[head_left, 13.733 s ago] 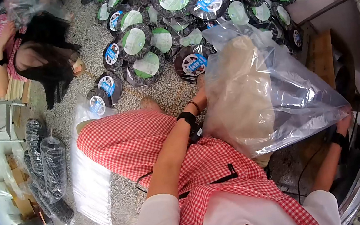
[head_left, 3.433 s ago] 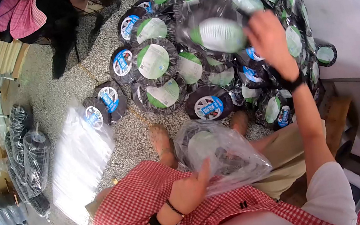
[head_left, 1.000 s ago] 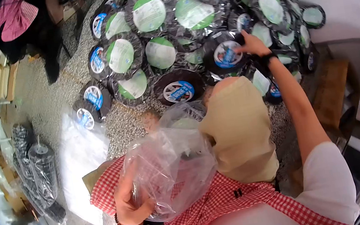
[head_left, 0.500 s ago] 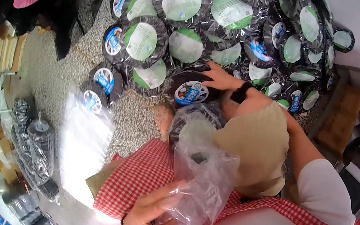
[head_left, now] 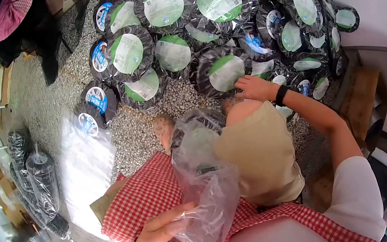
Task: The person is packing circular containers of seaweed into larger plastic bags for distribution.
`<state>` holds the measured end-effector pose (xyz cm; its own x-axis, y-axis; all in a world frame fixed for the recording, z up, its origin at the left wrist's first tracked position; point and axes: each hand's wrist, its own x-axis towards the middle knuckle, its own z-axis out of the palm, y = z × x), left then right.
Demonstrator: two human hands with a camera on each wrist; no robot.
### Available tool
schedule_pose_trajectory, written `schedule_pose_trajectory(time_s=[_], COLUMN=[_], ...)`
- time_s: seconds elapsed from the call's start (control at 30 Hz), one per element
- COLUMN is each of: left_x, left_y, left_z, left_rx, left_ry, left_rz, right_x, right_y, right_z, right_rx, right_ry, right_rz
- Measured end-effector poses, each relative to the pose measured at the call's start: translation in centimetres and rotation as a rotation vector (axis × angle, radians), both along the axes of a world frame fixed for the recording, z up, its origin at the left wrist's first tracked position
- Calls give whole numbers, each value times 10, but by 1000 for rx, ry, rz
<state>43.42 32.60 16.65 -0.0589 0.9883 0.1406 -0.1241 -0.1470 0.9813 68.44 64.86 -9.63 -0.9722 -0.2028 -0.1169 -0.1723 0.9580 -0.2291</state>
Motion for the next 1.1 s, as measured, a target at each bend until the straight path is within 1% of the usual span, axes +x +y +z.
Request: schedule_pose_trajectory(time_s=[0.03, 0.07, 0.1, 0.13, 0.17, 0.2, 0.27, 0.3, 0.33, 0.37, 0.4, 0.43, 0.47, 0.5, 0.53, 0.57, 0.6, 0.63, 0.67, 0.7, 0.73, 0.8, 0.87, 0.9, 0.93, 1.0, 1.07, 1.1], left_x=[5, 9, 16, 22, 27, 29, 36, 38, 37, 34, 32, 28, 23, 17, 12, 6, 0, -5, -5, -1, -1, -5, -1, -2, -3, -5, -3, -4], left_y=[1, 1, -6, -17, -22, -15, 6, 17, 17, 13, 10, 9, 9, 9, 8, 9, 12, 14, 14, 14, 13, 16, 18, 14, 9, -3, -12, -12], left_z=[1, 1, 0, -5, -6, -2, 13, 16, 15, 16, 16, 12, 7, 5, 5, 6, 6, 6, 5, 3, 3, 7, 10, 12, 14, 20, 26, 24], left_rx=[26, 53, 37, -58, -154, -154, -157, -85, -79, -165, -251, -246, -185, -126, -123, -134, -144, -108, -110, -51, 7, 8, 46, 56, -16, -204, -357, -288], left_ry=[5, 11, 6, -67, -138, -132, -126, -173, -172, -127, -82, -77, -83, -88, -74, -91, -108, -86, -87, -74, -63, -45, -87, -77, -102, -113, -55, -76], left_rz=[64, 128, 129, 262, 396, 381, 537, 490, 483, 467, 463, 483, 363, 242, 269, 122, -25, -101, -98, -60, -25, -36, 72, 84, 136, 216, 375, 428], right_x=[-2, -18, -34, -47, -55, -56, -58, -59, -56, -49, -46, -38, -33, -35, -40, -43, -66, -83, -109, -139, -162, -218, -253, -264, -264, -253, -220, -200], right_y=[1, 3, 7, 18, 30, 46, 69, 63, 54, 42, 31, 20, 6, 1, 4, 10, 21, 38, 52, 69, 89, 142, 167, 178, 191, 168, 135, 125], right_z=[-9, 3, 18, 20, 20, 7, -19, -20, -28, -44, -48, -49, -46, -27, -8, -7, 38, 54, 73, 94, 109, 75, 38, 11, 16, 27, 96, 123], right_rx=[-68, -119, -174, -66, 135, 137, -612, -660, -763, -796, -828, -768, -717, -730, -736, -703, -745, -779, -1039, -1176, -1231, -750, -315, 73, -493, -563, -626, -721], right_ry=[-5, 88, 171, 237, 373, 377, -289, -286, -186, -200, -219, -145, -73, -173, -268, -120, -75, 49, 242, 447, 428, 764, 526, 507, 254, 520, 434, 481], right_rz=[-34, -255, -475, -762, -853, -869, -1080, -1007, -875, -844, -801, -809, -809, -847, -879, -867, -888, -892, -962, -938, -977, -915, -1076, -999, -865, -967, -1017, -1068])
